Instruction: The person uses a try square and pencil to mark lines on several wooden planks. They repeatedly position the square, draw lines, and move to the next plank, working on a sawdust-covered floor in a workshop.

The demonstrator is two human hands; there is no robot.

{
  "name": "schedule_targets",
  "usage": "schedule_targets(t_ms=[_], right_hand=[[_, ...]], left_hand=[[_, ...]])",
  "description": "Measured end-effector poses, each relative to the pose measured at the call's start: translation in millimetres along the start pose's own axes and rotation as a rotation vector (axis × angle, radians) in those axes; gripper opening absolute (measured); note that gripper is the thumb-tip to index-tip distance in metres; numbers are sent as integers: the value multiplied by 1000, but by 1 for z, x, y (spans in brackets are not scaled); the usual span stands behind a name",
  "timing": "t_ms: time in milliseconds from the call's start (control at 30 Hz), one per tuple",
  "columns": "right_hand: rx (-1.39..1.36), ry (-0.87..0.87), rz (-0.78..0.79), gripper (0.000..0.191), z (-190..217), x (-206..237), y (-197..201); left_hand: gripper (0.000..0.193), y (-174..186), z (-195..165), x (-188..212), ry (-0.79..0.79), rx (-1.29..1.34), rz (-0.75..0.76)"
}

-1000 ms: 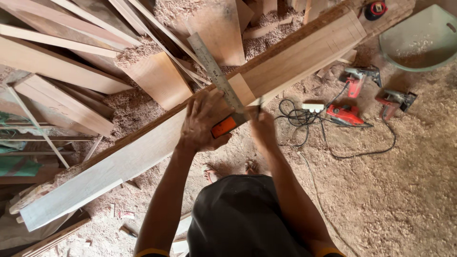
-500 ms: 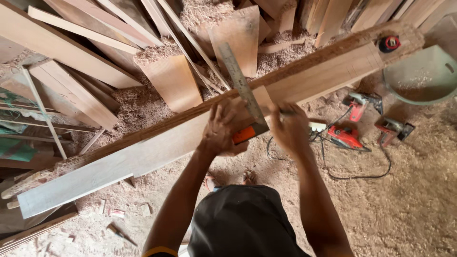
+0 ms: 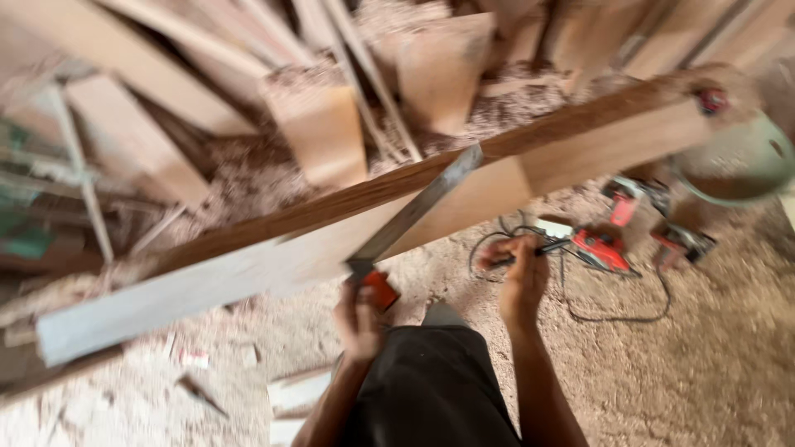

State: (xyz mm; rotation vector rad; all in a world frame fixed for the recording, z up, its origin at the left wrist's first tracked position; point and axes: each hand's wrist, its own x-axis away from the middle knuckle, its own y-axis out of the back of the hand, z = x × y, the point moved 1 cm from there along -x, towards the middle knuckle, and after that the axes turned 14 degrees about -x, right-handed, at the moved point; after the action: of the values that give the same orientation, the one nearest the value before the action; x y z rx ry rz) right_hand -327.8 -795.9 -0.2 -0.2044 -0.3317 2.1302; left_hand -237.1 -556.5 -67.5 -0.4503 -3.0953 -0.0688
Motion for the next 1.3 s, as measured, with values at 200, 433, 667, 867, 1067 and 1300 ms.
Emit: schedule_targets(t_ms=[200, 433, 667, 867, 1067, 1300], right_hand=[[183, -108, 273, 26, -9, 21, -61], [360, -181, 830, 22, -15, -2, -144], [939, -10, 1296, 20, -20, -29, -192], [1276, 319, 1595, 24, -19, -30, -208], [1345, 282, 1693, 26, -26, -31, -214], [1367, 340, 1699, 27, -29, -27, -210]], left_hand=[[25, 134, 38, 55, 461, 121, -369], [25, 106, 29, 69, 567, 366, -422], [23, -27, 10, 7, 403, 569, -549], [19, -64, 0, -27, 216, 546, -860], [19, -79, -10, -39, 272, 505, -1104], [21, -77, -17, -42, 233, 500, -1171]])
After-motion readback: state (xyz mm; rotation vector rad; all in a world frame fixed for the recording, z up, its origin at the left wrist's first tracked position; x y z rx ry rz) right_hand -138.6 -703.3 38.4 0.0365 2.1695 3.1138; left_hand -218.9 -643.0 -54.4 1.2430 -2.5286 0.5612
